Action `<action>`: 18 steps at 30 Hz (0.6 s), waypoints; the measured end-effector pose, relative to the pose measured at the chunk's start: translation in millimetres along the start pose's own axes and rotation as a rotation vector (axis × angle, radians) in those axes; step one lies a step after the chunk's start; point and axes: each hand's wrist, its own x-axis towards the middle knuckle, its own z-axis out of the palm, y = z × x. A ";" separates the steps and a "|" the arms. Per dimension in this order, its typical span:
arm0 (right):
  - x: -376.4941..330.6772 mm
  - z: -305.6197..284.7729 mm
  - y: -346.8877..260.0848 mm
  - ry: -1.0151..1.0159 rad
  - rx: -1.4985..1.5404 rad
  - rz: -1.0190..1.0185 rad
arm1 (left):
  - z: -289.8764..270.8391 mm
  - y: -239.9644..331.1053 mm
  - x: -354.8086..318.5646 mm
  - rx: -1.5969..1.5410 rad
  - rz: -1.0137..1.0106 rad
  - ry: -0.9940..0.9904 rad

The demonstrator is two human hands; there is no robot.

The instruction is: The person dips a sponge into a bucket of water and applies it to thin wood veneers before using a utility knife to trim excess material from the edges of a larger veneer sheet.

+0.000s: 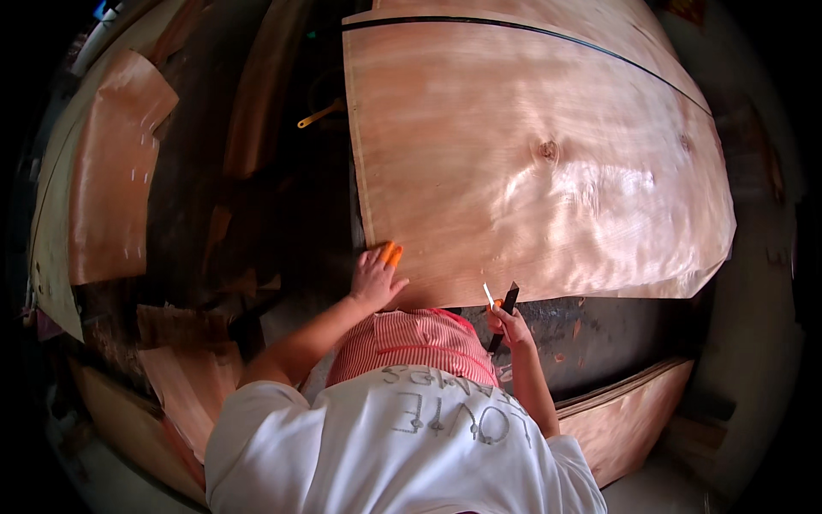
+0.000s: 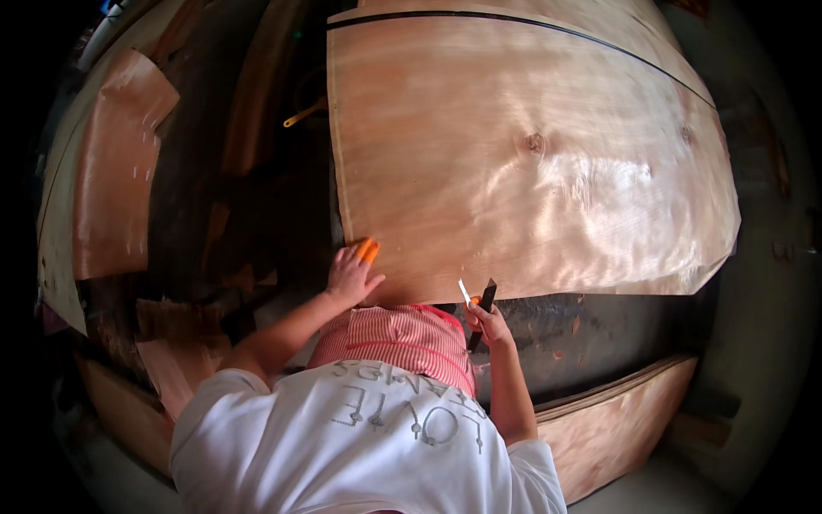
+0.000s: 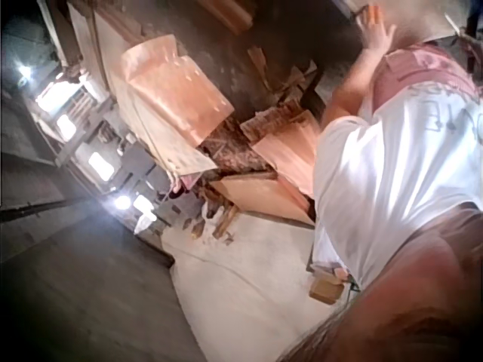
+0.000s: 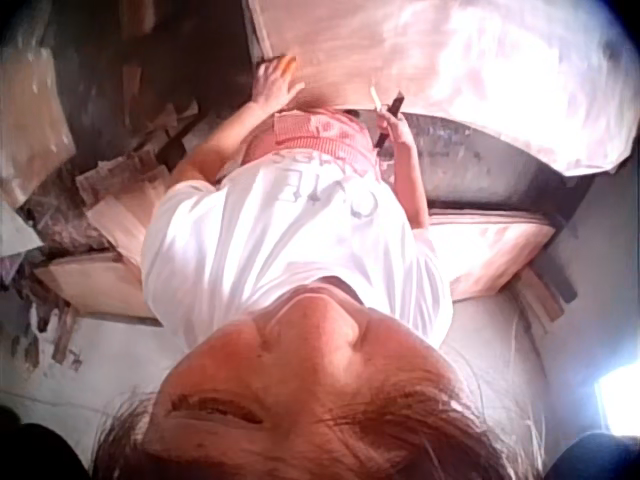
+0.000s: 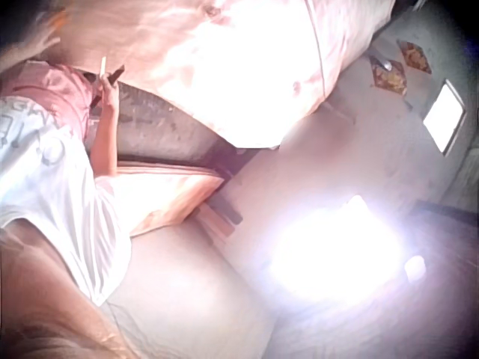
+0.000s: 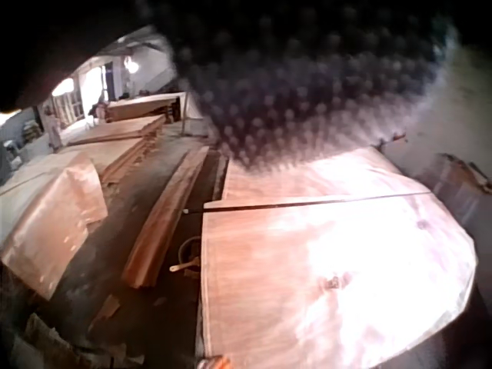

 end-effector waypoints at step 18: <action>14.6 -6.8 15.3 0.289 -0.034 -0.146 | 4.1 -34.8 68.9 0.213 0.061 0.014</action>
